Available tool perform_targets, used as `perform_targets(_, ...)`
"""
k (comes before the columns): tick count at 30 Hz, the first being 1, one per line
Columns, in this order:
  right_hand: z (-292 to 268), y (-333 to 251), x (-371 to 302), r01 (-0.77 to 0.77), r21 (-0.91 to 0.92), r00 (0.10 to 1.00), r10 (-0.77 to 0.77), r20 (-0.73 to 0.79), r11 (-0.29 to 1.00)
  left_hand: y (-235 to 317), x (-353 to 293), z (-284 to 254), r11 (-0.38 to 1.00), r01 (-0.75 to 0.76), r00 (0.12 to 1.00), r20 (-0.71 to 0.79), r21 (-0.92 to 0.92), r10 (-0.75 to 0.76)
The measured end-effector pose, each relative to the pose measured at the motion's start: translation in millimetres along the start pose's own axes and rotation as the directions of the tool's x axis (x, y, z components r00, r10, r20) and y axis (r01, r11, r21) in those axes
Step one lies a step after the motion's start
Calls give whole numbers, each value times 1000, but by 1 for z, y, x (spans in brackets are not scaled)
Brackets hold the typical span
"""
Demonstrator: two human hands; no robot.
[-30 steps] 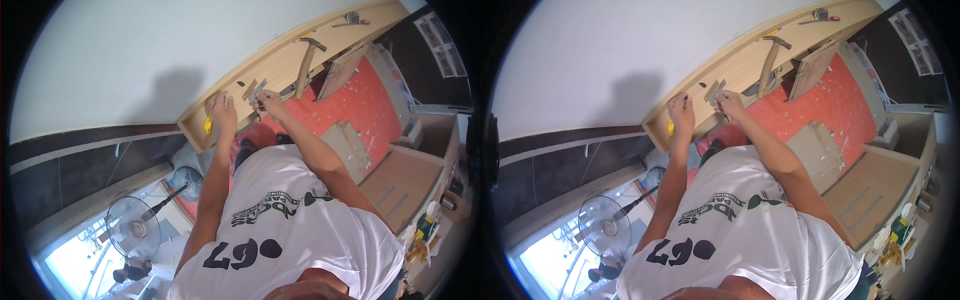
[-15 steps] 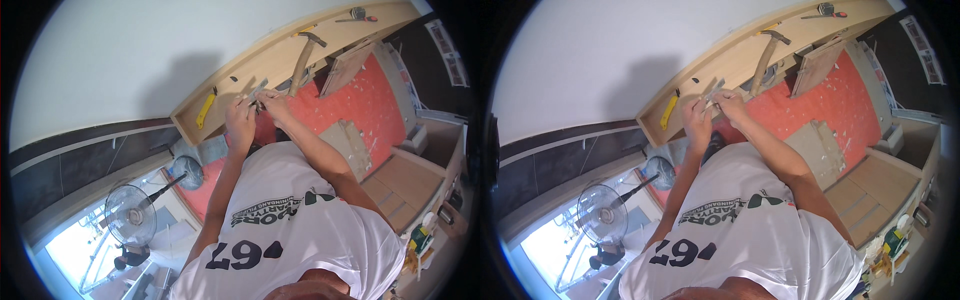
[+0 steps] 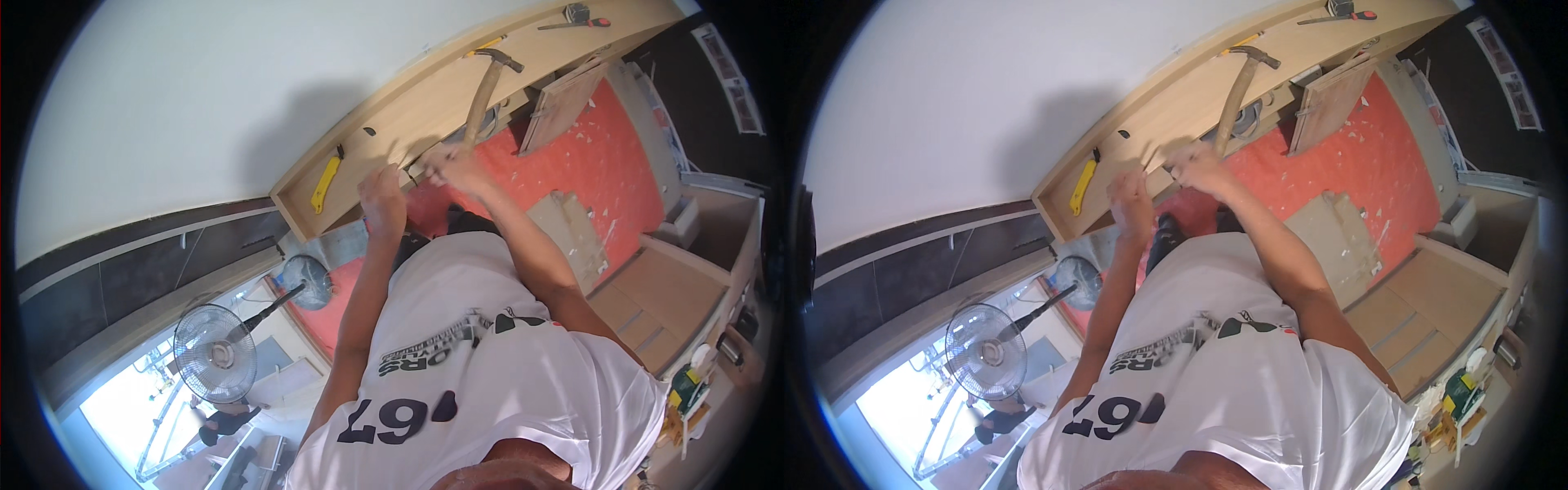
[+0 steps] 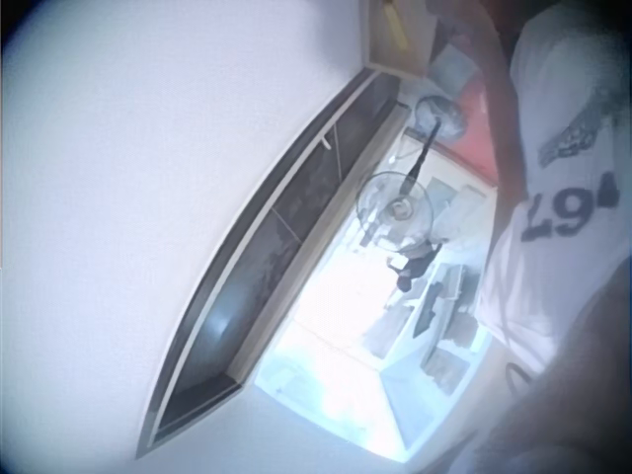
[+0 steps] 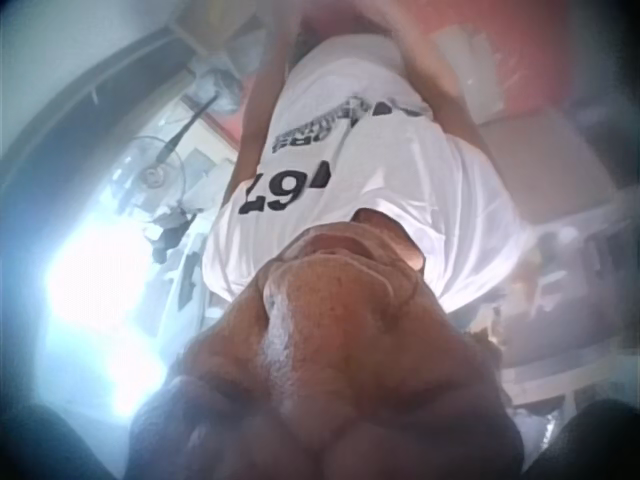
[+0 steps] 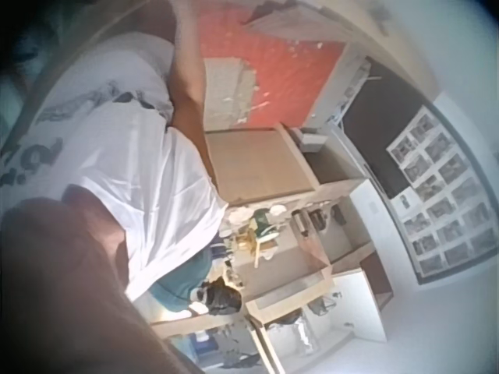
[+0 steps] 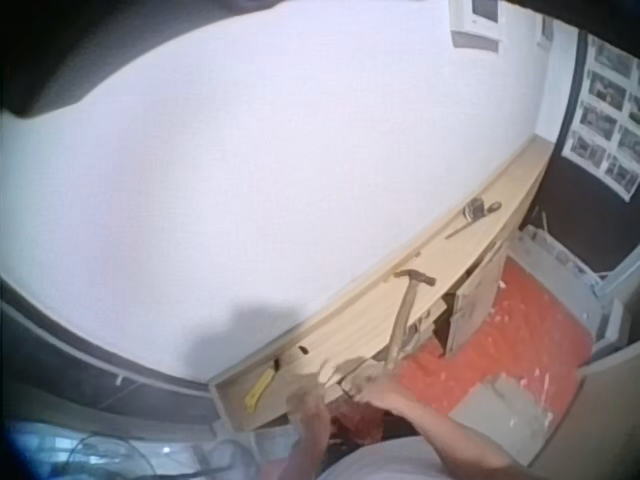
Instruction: The person uses a hammer and a utility knife to work on a wooden cabinet. They tap the wood with the hammer, cut a coiled wire with the knife, and handle small components inside the cabinet.
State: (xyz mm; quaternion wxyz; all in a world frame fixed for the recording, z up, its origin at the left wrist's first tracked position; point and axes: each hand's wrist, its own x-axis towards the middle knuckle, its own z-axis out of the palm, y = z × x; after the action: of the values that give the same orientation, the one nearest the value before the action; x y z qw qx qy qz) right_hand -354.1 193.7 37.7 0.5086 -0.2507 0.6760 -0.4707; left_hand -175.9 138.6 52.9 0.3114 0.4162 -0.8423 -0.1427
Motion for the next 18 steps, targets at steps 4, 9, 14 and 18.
perform_targets(4, -47, -6, 42, 118, -574, 664, -494, -561, 810, -16, -1, -23, 943, 254, 965, -1, -214, -261)
perform_targets(9, -54, 15, 95, -70, -394, 639, -262, -723, 917, -24, 7, -72, 982, 159, 971, 195, -104, -137)
perform_targets(14, -60, 1, 72, -26, -274, 674, -186, -715, 961, -51, 14, -103, 972, 73, 945, 328, -223, 4)
perform_targets(18, -11, 16, -24, 153, -279, 438, -318, -841, 948, -86, 27, -99, 959, -122, 869, 439, -257, 228)
